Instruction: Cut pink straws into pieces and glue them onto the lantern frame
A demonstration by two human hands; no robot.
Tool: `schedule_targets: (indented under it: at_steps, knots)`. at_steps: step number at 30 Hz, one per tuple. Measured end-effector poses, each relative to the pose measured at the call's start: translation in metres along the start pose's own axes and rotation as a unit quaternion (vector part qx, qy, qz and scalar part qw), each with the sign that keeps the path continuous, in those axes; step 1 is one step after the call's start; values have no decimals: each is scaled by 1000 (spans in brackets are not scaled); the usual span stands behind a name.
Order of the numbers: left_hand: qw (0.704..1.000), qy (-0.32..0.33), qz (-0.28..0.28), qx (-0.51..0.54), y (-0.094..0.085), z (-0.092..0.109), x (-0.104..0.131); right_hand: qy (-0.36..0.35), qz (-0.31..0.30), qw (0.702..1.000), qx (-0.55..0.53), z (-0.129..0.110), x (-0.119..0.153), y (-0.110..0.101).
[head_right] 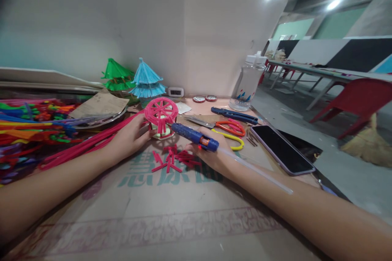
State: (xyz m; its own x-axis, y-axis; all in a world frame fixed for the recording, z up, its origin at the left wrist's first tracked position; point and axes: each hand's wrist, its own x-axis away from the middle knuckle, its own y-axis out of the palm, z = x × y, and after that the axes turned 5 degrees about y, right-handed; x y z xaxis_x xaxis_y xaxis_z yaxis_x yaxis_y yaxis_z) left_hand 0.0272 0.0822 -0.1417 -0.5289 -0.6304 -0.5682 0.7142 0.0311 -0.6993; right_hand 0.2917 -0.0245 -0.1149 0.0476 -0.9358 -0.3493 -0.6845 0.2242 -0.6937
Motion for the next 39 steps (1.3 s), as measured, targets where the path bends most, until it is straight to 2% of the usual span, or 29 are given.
schedule_targets:
  at_steps: [7, 14, 21, 30, 39]
  knots:
    - [1000, 4, -3, -10, -1, 2, 0, 4, 14, 999, 32, -12, 3, -3]
    - [1000, 24, 0, -7, 0, 2, -1, -6, 15, 999, 36, -10, 4, -2]
    - [1000, 21, -5, -11, 0, 1, -1, 30, 14, 998, 53, -19, 2, -5]
    - [1000, 15, -10, -2, -1, 2, 0, 28, -8, 1000, -8, -5, 4, -1]
    - [999, 17, -4, 28, 0, 2, -1, 42, -2, 999, 9, -4, 5, -1]
